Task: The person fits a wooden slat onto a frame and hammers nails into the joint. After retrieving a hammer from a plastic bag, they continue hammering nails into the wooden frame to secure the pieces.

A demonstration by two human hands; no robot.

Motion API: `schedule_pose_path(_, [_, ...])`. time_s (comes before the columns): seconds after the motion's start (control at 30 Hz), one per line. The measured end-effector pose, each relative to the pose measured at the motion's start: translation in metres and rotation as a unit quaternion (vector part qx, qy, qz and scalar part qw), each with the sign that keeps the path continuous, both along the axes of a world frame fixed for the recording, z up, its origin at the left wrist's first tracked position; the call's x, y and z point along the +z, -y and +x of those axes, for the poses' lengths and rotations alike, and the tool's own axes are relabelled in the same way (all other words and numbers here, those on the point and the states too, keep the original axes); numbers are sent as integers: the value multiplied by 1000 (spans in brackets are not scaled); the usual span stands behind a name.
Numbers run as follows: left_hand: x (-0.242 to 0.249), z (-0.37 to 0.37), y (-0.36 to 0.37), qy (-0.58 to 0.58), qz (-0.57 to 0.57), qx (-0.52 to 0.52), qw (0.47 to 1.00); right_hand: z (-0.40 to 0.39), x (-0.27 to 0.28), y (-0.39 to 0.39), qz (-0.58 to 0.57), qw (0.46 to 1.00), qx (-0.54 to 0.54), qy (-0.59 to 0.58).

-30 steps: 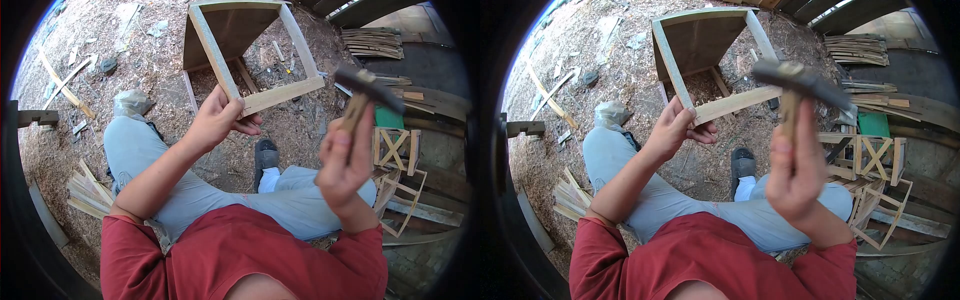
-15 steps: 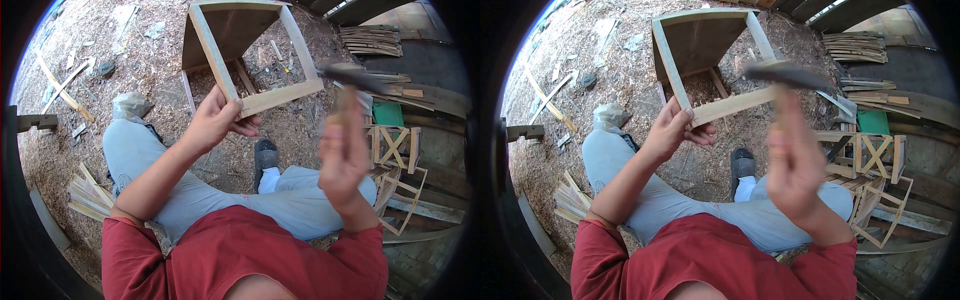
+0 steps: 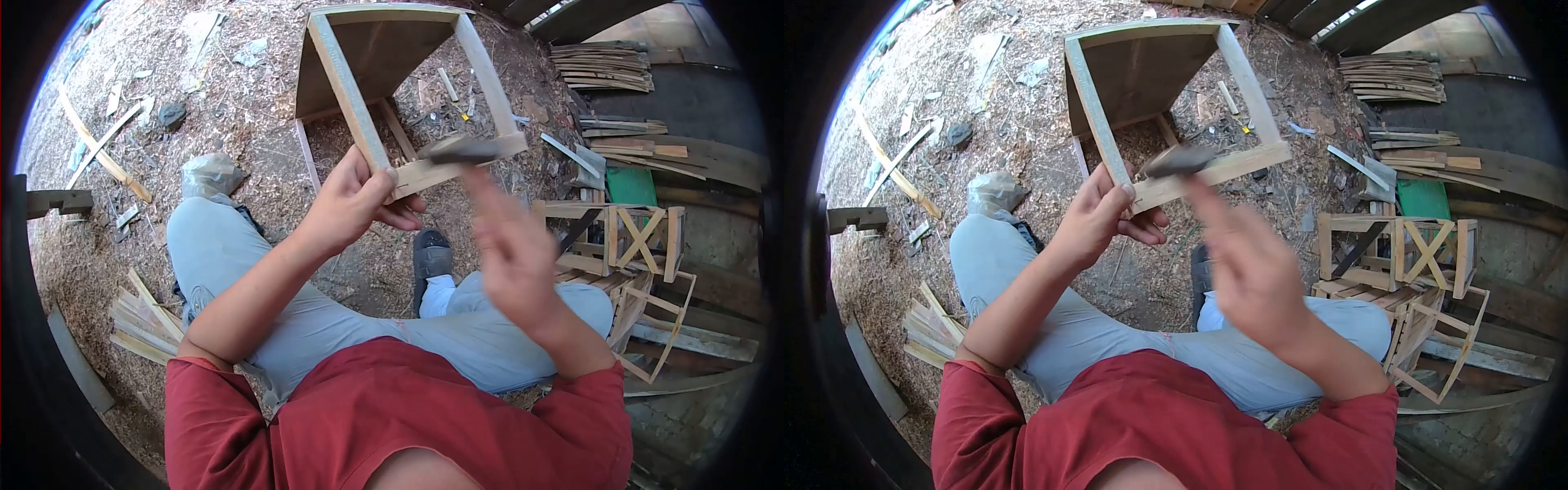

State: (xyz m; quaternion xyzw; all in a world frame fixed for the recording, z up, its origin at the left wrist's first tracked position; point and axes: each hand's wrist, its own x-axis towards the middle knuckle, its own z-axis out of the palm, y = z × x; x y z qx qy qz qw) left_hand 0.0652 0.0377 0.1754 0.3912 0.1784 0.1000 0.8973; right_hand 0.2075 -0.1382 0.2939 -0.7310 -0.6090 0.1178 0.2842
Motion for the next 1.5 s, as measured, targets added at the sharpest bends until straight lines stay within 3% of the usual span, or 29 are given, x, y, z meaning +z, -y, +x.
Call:
schedule_pose_path(0.03, [1,-1,1,-3,-2,1,1000,0,13,-1,39,997,-57,-21])
schedule_pose_path(0.07, [3,1,4,-6,13,33,999,-11,30,2,65,967,-196,-151])
schedule_pose_path(0.1, [4,3,6,-8,29,65,997,-8,19,2,62,967,-195,-151])
schedule_pose_path(0.17, [-1,4,6,2,18,52,998,-2,-10,-2,117,988,56,82])
schedule_pose_path(0.2, [-2,5,8,-1,34,52,998,-15,-6,0,-104,993,34,38])
schedule_pose_path(0.23, [-3,6,8,-5,50,52,997,-11,-2,-1,-101,994,31,39])
schedule_pose_path(0.3, [-1,4,7,-7,30,28,999,4,8,-5,51,999,9,8])
schedule_pose_path(0.33, [0,4,7,-8,27,42,999,-10,29,4,19,967,-211,-142])
schedule_pose_path(0.37, [1,4,8,-7,25,56,998,-7,19,5,17,967,-212,-142])
schedule_pose_path(0.43, [-1,6,10,-8,20,65,998,3,-5,1,142,980,57,131])
schedule_pose_path(0.47, [-10,8,10,-3,40,58,998,-12,-2,2,-77,995,35,58])
schedule_pose_path(0.5, [-15,7,8,0,61,49,997,-6,-1,1,-73,995,33,58])
schedule_pose_path(0.57, [4,3,6,-8,41,35,999,15,-3,-4,102,992,54,53])
schedule_pose_path(0.7, [-1,5,9,-7,26,52,998,2,-4,6,118,988,12,94])
schedule_pose_path(0.73, [-4,7,11,-8,46,57,997,-8,-11,4,-28,995,63,66])
schedule_pose_path(0.83, [3,4,7,-10,56,36,998,4,3,-8,88,993,43,69])
schedule_pose_path(0.87, [3,3,6,-9,41,40,998,-4,17,5,50,984,-148,-86])
schedule_pose_path(0.9, [2,4,6,-6,27,43,999,-4,10,8,46,984,-150,-88])
schedule_pose_path(0.97, [-1,4,4,10,-6,30,999,2,-7,10,113,993,-37,-7])
schedule_pose_path(1.0, [-2,6,7,10,9,44,999,-6,-9,0,9,997,56,43])
schedule_pose_path(1.03, [-2,7,7,8,25,56,998,-2,-8,-1,12,997,55,44])
schedule_pose_path(1.1, [1,6,3,17,17,36,999,7,-4,-1,77,994,25,71])
schedule_pose_path(1.13, [1,3,4,23,3,18,1000,-4,14,9,27,978,-185,-96])
schedule_pose_path(1.17, [-1,1,6,20,-1,17,1000,-1,5,19,23,977,-186,-98])
schedule_pose_path(1.23, [-1,6,7,11,39,30,999,5,-11,25,93,992,-81,-39])
schedule_pose_path(1.27, [1,7,7,15,31,33,999,0,-14,7,37,991,54,115])
schedule_pose_path(1.3, [2,7,8,16,34,33,999,3,-11,4,41,991,53,117])
schedule_pose_path(1.4, [6,5,10,-15,31,27,999,7,-5,2,-10,997,41,68])
schedule_pose_path(1.5, [-2,6,7,-3,46,31,998,1,20,8,151,963,-105,-197])
